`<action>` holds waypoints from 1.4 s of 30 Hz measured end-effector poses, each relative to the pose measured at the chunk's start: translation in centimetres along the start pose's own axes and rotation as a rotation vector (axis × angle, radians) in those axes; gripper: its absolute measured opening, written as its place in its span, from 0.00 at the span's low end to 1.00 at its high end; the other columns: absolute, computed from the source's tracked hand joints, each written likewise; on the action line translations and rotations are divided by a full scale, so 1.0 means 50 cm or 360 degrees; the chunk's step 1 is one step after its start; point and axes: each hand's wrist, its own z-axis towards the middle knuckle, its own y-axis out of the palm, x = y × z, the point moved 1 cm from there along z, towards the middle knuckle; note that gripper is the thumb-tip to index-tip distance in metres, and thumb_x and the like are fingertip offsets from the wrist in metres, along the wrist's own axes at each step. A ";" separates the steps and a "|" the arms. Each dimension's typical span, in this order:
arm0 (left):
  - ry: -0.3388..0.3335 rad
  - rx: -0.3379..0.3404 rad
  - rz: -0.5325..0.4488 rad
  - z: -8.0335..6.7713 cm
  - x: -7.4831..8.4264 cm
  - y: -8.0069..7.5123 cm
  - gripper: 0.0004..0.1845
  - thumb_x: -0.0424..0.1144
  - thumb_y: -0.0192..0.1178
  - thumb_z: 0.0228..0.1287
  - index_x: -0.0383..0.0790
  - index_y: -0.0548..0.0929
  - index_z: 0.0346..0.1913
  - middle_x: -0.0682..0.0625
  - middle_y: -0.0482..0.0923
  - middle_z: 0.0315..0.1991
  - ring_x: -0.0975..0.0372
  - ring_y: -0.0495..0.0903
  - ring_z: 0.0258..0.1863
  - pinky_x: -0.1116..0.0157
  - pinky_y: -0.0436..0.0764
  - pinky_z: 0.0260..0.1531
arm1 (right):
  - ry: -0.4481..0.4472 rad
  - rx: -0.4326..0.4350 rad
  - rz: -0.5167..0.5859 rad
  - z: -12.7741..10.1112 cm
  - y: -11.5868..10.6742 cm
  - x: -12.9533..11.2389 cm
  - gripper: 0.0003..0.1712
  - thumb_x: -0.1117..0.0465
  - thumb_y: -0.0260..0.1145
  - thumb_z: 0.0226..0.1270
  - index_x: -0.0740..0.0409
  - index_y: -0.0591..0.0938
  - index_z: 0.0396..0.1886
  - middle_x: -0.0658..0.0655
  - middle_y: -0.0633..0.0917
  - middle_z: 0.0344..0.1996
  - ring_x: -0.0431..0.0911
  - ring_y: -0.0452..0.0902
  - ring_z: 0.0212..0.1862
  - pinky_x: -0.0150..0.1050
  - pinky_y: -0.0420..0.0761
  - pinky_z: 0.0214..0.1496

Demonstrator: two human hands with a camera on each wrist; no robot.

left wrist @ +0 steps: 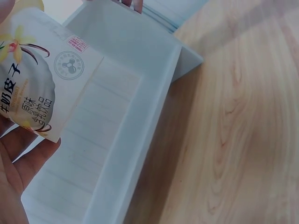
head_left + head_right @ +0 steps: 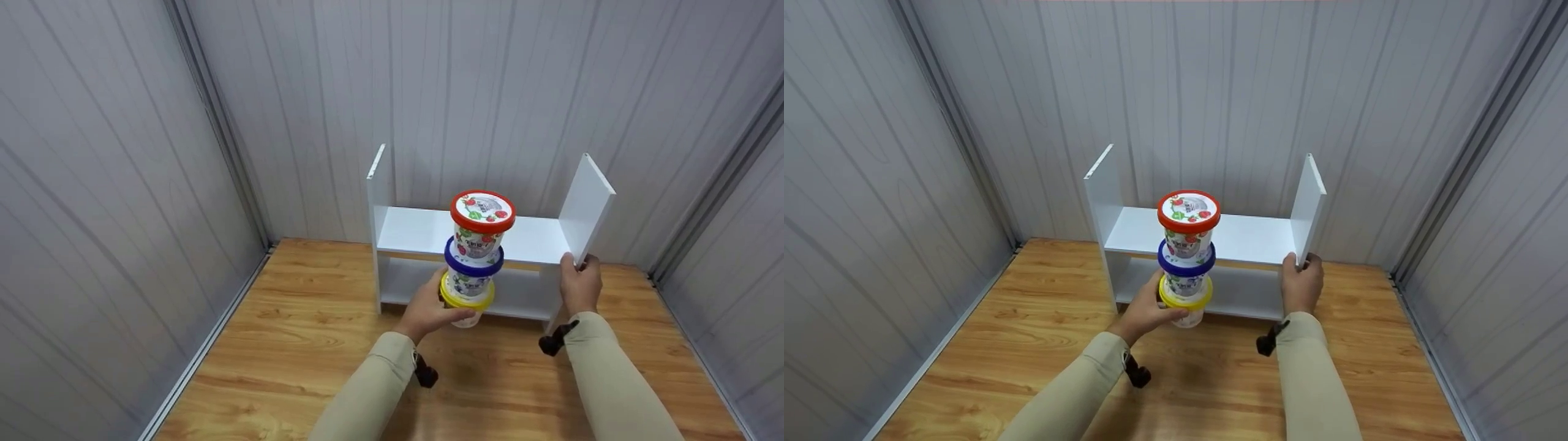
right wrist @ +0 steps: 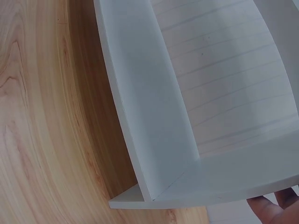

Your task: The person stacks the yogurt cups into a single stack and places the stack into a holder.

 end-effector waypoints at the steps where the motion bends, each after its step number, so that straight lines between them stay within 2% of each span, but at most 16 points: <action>1: 0.0016 -0.0007 0.0005 0.003 0.004 0.000 0.49 0.61 0.80 0.44 0.68 0.65 0.70 0.65 0.78 0.58 0.66 0.79 0.56 0.55 0.78 0.60 | 0.0004 0.0001 0.0001 0.000 0.001 0.001 0.44 0.38 0.46 0.74 0.57 0.51 0.81 0.64 0.61 0.76 0.56 0.60 0.74 0.55 0.65 0.74; 6: 0.0104 -0.0055 0.0017 0.018 0.021 -0.002 0.47 0.58 0.80 0.46 0.68 0.65 0.70 0.64 0.79 0.58 0.66 0.80 0.55 0.57 0.79 0.58 | 0.0031 0.0002 0.0002 0.004 0.005 0.002 0.45 0.37 0.46 0.74 0.56 0.50 0.82 0.64 0.59 0.77 0.57 0.59 0.75 0.56 0.64 0.74; 12: 0.0180 -0.0112 -0.0041 0.035 0.040 -0.003 0.46 0.54 0.80 0.49 0.65 0.65 0.70 0.61 0.79 0.58 0.64 0.81 0.55 0.60 0.80 0.57 | -0.0034 0.0013 0.0024 0.005 0.001 0.004 0.45 0.38 0.46 0.74 0.58 0.53 0.81 0.66 0.64 0.74 0.57 0.62 0.72 0.56 0.67 0.72; 16: 0.0154 -0.0117 -0.0091 0.042 0.053 -0.006 0.48 0.54 0.80 0.49 0.66 0.63 0.71 0.61 0.78 0.59 0.63 0.79 0.56 0.59 0.79 0.59 | -0.0010 -0.0002 0.0027 0.007 -0.002 0.004 0.45 0.38 0.46 0.74 0.57 0.51 0.81 0.65 0.61 0.76 0.57 0.60 0.74 0.57 0.65 0.73; 20: 0.0107 -0.0085 -0.0060 0.046 0.062 -0.013 0.49 0.56 0.79 0.48 0.68 0.61 0.72 0.62 0.77 0.59 0.64 0.79 0.56 0.57 0.78 0.60 | 0.0000 -0.0011 0.0008 0.007 -0.002 0.004 0.45 0.38 0.46 0.74 0.57 0.51 0.81 0.65 0.60 0.76 0.58 0.59 0.75 0.57 0.64 0.74; 25: 0.0140 -0.0105 -0.0066 0.058 0.075 -0.016 0.49 0.54 0.79 0.49 0.68 0.61 0.72 0.61 0.77 0.60 0.64 0.79 0.57 0.58 0.78 0.60 | -0.0038 -0.0014 -0.0014 0.007 -0.005 0.002 0.44 0.39 0.46 0.74 0.57 0.51 0.81 0.66 0.61 0.76 0.58 0.60 0.74 0.58 0.64 0.73; 29: 0.0198 -0.0099 0.0004 0.067 0.085 -0.017 0.49 0.54 0.79 0.50 0.66 0.61 0.73 0.62 0.78 0.59 0.64 0.79 0.55 0.60 0.79 0.59 | -0.0051 -0.0028 -0.0036 0.008 -0.007 0.000 0.44 0.40 0.45 0.75 0.56 0.49 0.82 0.66 0.59 0.76 0.59 0.59 0.74 0.59 0.64 0.73; 36: 0.0213 -0.0061 0.0066 0.075 0.098 -0.021 0.49 0.56 0.79 0.50 0.65 0.61 0.73 0.63 0.79 0.58 0.65 0.80 0.54 0.60 0.79 0.58 | -0.0048 -0.0042 -0.0043 -0.001 -0.010 -0.005 0.45 0.40 0.45 0.74 0.56 0.48 0.82 0.66 0.58 0.77 0.59 0.58 0.75 0.59 0.63 0.74; 42: 0.0241 -0.0033 0.0199 0.084 0.115 -0.030 0.50 0.57 0.78 0.49 0.62 0.61 0.74 0.64 0.80 0.56 0.67 0.81 0.52 0.61 0.80 0.56 | -0.0180 -0.0003 -0.0043 -0.004 -0.011 -0.002 0.43 0.41 0.46 0.75 0.61 0.54 0.80 0.68 0.66 0.71 0.57 0.65 0.67 0.54 0.69 0.68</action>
